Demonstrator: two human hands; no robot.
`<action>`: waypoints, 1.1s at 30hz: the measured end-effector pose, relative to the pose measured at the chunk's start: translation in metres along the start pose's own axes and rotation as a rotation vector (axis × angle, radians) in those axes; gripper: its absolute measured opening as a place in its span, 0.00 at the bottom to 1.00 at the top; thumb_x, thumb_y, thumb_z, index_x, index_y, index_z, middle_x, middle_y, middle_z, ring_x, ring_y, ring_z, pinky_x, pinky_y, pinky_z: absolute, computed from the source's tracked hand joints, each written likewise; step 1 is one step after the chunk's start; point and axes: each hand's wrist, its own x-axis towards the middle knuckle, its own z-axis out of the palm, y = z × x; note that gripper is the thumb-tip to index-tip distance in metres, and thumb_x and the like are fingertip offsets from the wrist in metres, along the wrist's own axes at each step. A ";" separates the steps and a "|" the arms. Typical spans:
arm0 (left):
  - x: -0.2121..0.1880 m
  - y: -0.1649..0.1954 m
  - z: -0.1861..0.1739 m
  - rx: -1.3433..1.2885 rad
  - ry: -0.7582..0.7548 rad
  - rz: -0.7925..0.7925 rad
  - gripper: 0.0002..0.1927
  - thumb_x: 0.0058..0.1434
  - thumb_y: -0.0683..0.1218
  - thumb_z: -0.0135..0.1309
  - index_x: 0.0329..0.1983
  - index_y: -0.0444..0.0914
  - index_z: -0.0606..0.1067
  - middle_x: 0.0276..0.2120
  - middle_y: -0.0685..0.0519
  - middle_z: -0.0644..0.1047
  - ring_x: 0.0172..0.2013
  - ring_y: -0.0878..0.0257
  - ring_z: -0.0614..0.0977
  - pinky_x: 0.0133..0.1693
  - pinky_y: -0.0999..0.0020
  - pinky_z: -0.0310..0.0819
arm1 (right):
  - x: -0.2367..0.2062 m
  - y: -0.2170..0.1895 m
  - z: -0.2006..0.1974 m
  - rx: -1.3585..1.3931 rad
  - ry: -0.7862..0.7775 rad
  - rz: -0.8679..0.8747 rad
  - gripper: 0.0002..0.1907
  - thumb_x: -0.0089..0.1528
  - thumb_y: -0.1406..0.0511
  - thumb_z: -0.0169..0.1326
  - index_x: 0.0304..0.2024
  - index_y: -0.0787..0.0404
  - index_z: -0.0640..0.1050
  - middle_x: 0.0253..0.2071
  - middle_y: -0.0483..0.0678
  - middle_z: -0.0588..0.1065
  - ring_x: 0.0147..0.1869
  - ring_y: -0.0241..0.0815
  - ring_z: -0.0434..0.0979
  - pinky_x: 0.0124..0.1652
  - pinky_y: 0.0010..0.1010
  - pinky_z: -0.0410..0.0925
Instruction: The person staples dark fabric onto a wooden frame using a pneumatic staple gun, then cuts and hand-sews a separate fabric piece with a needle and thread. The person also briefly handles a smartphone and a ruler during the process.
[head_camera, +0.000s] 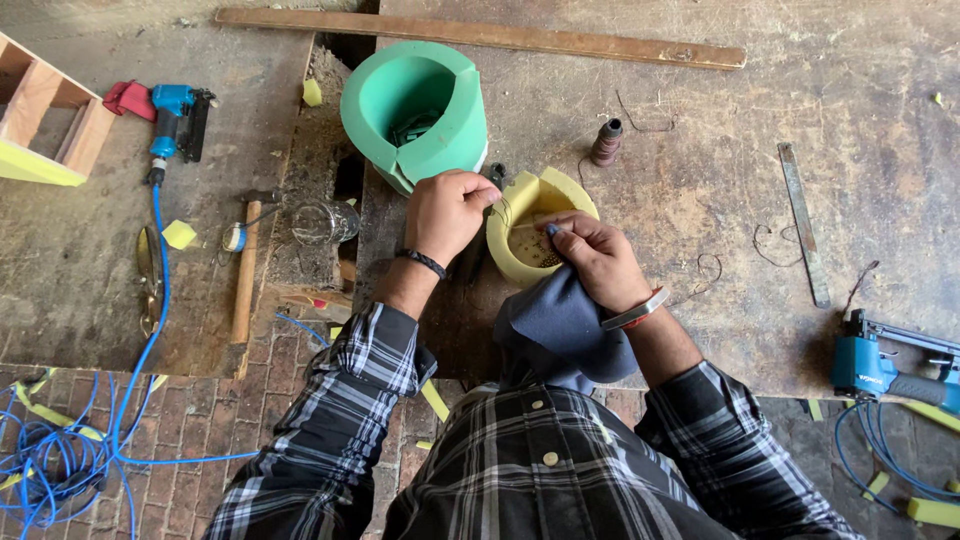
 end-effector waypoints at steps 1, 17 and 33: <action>-0.001 0.002 0.000 0.001 0.004 -0.004 0.06 0.59 0.46 0.64 0.33 0.38 0.83 0.32 0.49 0.83 0.32 0.55 0.85 0.34 0.62 0.77 | 0.003 0.000 0.003 0.030 -0.001 -0.012 0.10 0.70 0.68 0.50 0.44 0.68 0.80 0.56 0.48 0.77 0.54 0.34 0.74 0.55 0.26 0.68; -0.018 -0.072 -0.050 -0.319 0.349 -0.174 0.09 0.73 0.49 0.53 0.43 0.39 0.78 0.38 0.56 0.81 0.40 0.64 0.80 0.44 0.65 0.76 | -0.013 0.004 -0.015 0.476 0.078 0.261 0.15 0.67 0.58 0.44 0.37 0.62 0.75 0.33 0.46 0.74 0.34 0.40 0.73 0.38 0.31 0.68; -0.071 -0.161 -0.091 -0.872 0.797 -0.737 0.08 0.75 0.50 0.46 0.41 0.42 0.71 0.26 0.61 0.66 0.21 0.71 0.65 0.20 0.74 0.59 | -0.053 0.029 -0.033 0.844 0.154 0.195 0.13 0.69 0.56 0.47 0.37 0.58 0.73 0.34 0.44 0.69 0.37 0.41 0.67 0.45 0.37 0.65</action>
